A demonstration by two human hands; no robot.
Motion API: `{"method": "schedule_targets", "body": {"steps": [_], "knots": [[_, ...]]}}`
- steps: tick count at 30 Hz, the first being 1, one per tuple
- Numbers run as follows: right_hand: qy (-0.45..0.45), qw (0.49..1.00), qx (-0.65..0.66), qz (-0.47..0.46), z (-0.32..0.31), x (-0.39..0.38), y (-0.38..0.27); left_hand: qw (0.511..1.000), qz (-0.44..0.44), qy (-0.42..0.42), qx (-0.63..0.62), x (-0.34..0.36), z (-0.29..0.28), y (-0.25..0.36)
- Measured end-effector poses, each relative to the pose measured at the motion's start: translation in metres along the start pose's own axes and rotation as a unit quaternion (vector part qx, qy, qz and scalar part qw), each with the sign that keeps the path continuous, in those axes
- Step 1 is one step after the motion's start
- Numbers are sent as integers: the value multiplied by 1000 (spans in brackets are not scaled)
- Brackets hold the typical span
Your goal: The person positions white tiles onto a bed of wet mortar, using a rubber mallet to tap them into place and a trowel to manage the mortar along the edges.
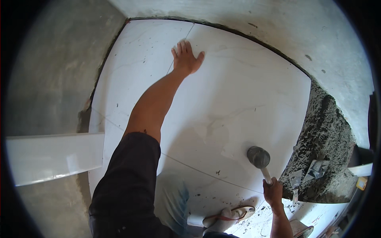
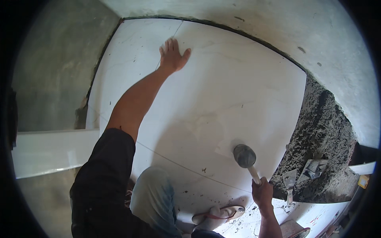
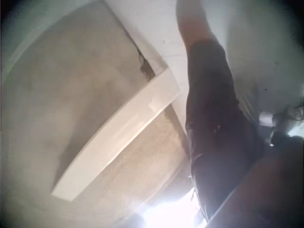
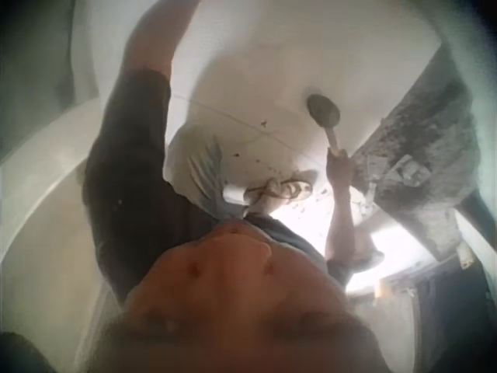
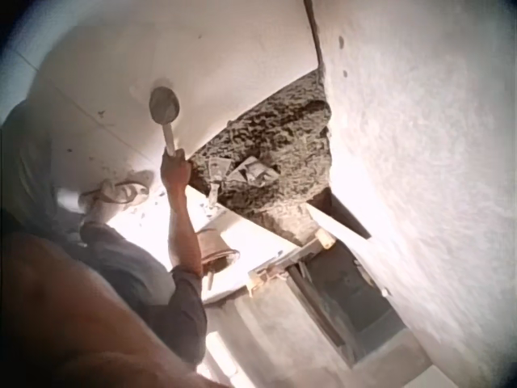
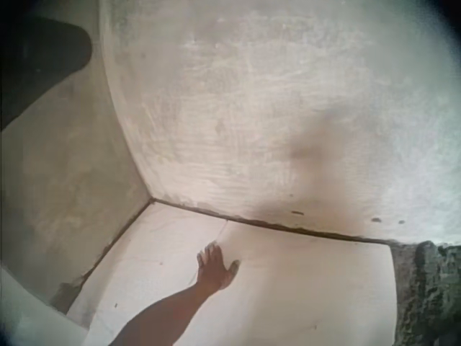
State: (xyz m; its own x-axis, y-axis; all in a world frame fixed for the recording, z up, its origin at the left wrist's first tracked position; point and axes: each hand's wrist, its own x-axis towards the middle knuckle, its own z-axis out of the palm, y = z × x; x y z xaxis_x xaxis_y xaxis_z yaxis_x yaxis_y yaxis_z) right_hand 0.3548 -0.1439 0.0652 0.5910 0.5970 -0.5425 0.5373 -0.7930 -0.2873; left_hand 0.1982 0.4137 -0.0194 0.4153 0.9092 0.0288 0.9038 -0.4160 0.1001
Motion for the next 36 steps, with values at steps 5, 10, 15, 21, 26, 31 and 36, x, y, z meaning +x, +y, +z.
{"method": "schedule_targets", "body": {"steps": [5, 10, 15, 21, 26, 31, 36], "knots": [[-26, 1000, 15, 3, -5, -1, -4, 1000, 6, 3, -8, 58, 7, 18], [-26, 1000, 17, 2, -8, -5, -9, 999, 29, 4, -33, 95, 14, 24], [-44, 999, -9, 10, -8, -3, -7, 1000, 4, -10, -28, 114, 9, 39], [-69, 997, 32, 13, -11, -4, -21, 988, 153, 9, -26, 107, 7, 26], [-38, 995, 87, 17, -18, -3, -49, 987, 155, -34, -9, 59, -4, 46], [94, 974, 122, -167, -23, 33, -68, 1000, 9, -2, -21, 61, -3, 32], [56, 986, 113, -105, -29, 61, -74, 999, 38, -18, -19, 62, 3, 29]]}}
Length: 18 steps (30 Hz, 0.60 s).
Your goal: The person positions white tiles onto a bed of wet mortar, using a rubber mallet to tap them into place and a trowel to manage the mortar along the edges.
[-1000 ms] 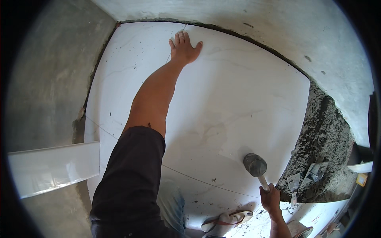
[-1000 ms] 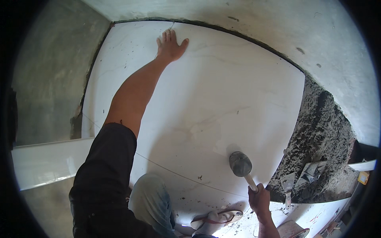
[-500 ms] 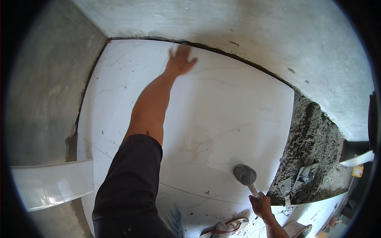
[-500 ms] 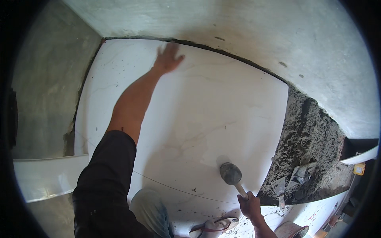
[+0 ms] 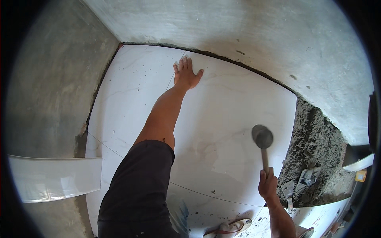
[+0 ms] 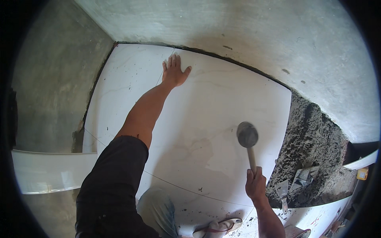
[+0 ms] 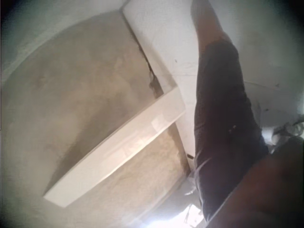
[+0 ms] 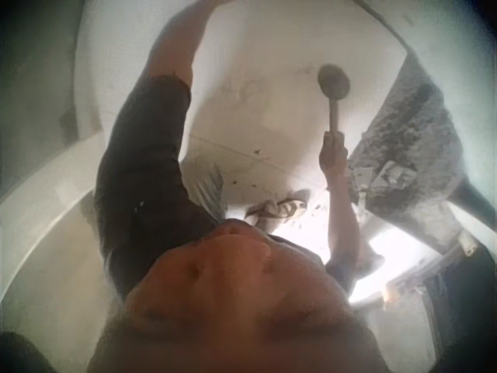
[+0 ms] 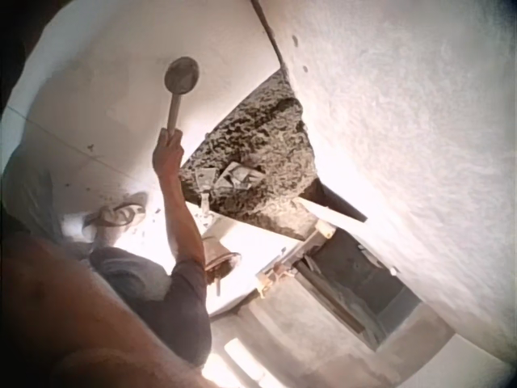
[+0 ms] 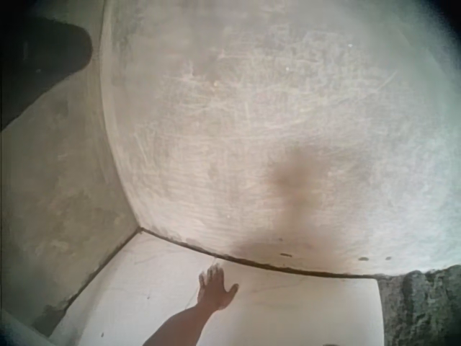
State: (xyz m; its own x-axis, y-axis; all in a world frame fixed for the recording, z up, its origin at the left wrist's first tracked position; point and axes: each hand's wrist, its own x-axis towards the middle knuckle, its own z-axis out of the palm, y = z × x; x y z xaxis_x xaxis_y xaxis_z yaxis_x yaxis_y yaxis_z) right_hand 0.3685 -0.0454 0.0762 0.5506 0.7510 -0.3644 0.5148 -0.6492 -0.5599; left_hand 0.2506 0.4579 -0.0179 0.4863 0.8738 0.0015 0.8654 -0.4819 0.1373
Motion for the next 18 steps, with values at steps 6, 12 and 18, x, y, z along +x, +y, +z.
{"method": "schedule_targets", "body": {"steps": [6, 12, 18], "knots": [[67, 997, -32, -5, 0, -10, 9, 1000, -13, -6, 3, 0, -4, 2], [17, 997, -56, 46, -2, -3, 24, 1000, -18, -7, 7, 1, -3, 2], [80, 994, -75, -16, 4, -5, 45, 1000, -20, -4, 15, -4, -7, 6]]}}
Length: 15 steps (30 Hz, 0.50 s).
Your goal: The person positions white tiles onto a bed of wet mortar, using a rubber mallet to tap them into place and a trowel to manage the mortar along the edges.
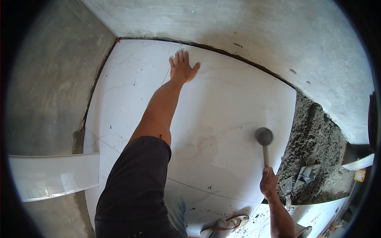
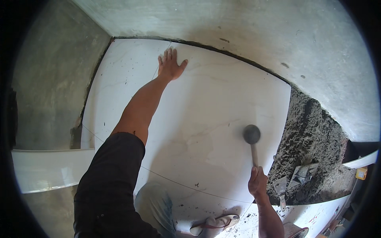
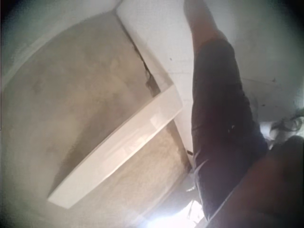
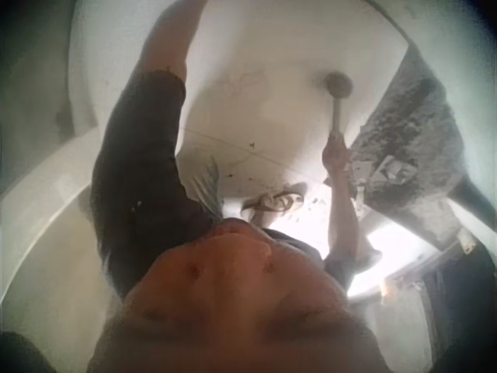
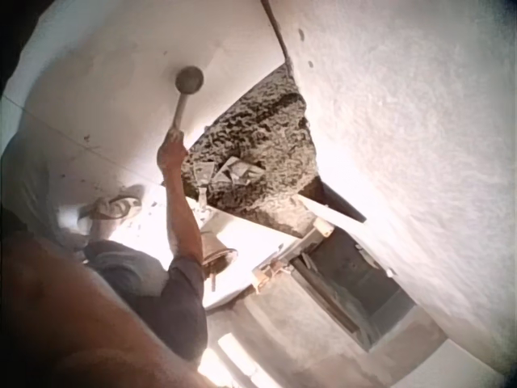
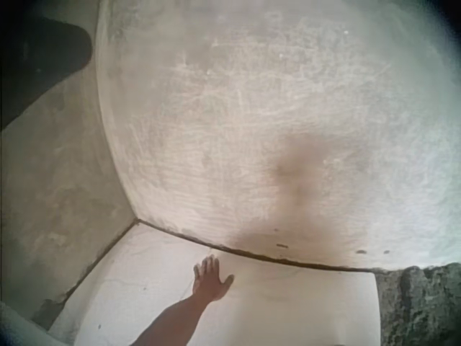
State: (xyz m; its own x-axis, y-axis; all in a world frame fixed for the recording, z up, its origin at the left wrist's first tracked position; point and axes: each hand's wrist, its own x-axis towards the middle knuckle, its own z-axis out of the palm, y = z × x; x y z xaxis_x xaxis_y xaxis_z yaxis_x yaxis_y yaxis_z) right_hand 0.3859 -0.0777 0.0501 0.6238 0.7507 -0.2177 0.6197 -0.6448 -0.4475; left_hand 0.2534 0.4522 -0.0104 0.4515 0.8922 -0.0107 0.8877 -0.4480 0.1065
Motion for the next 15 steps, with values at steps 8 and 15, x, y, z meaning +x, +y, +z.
{"method": "schedule_targets", "body": {"steps": [8, 15], "knots": [[40, 993, 110, -3, -5, -12, -2, 1000, -1, 1, 0, 2, 6, -2], [81, 986, 143, 0, -7, -17, -10, 1000, 2, 9, 1, 6, 8, -6]]}}
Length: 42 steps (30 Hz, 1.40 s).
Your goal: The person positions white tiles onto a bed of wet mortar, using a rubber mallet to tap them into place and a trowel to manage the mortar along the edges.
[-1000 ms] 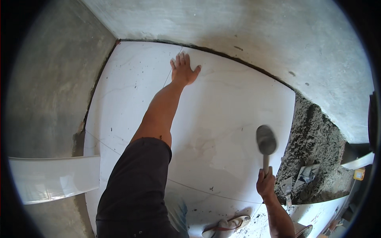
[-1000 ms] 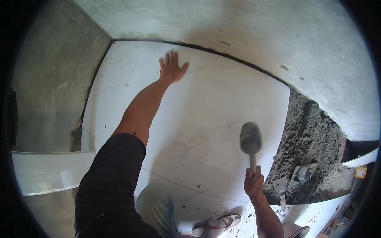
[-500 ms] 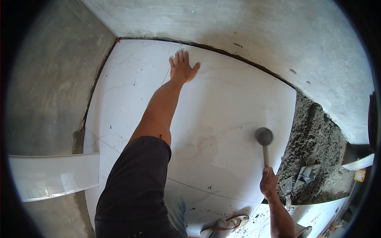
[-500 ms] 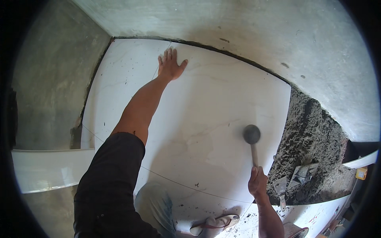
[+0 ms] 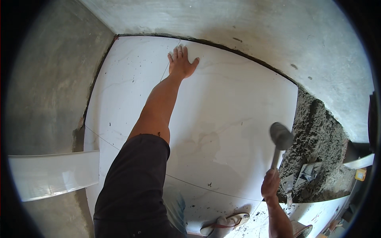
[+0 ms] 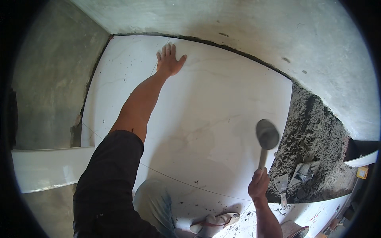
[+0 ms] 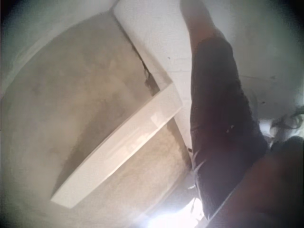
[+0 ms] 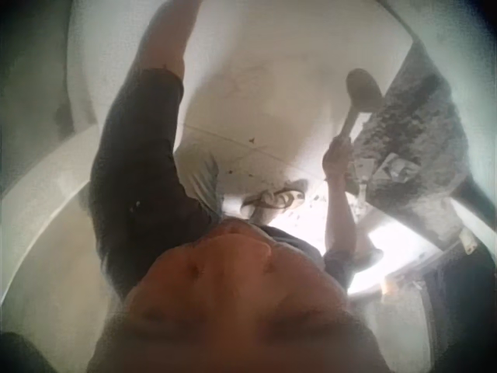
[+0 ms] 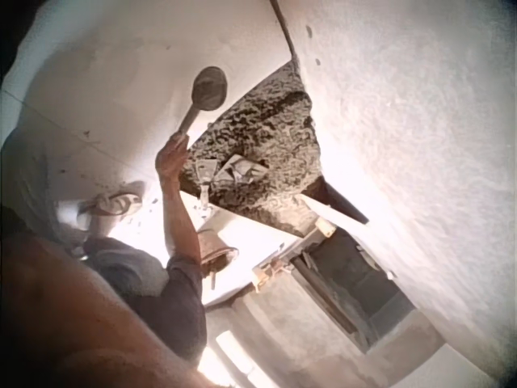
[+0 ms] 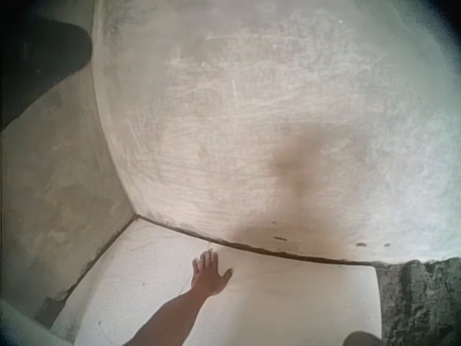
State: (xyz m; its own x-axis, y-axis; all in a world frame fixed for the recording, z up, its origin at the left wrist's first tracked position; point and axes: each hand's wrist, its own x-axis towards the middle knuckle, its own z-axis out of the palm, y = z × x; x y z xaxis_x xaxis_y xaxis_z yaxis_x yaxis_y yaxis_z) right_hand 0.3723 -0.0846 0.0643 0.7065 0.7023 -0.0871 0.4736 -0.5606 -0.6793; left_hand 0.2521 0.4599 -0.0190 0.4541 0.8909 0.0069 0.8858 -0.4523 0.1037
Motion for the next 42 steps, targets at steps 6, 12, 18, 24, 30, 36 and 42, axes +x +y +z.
{"method": "schedule_targets", "body": {"steps": [6, 12, 18, 24, 30, 36, 42], "knots": [[-70, 996, -55, -2, 0, -9, 18, 1000, -5, -10, -6, 0, -1, 3], [-28, 996, -38, -76, -5, -8, 14, 1000, -6, -11, -9, -3, -1, 1], [-120, 983, -136, -34, -7, -18, 43, 1000, -7, -15, 1, -6, -4, 3], [-36, 994, -76, -72, -10, -15, 45, 999, -41, -15, -25, 15, -10, 3], [-38, 991, -58, -112, -6, -12, 44, 1000, -29, -6, 4, 17, -4, 2], [40, 954, -209, -210, -5, -12, 50, 1000, -24, 5, -3, 22, -5, 0], [-38, 997, -22, 57, -9, -5, 11, 1000, 0, -6, 25, 27, -8, -7]]}}
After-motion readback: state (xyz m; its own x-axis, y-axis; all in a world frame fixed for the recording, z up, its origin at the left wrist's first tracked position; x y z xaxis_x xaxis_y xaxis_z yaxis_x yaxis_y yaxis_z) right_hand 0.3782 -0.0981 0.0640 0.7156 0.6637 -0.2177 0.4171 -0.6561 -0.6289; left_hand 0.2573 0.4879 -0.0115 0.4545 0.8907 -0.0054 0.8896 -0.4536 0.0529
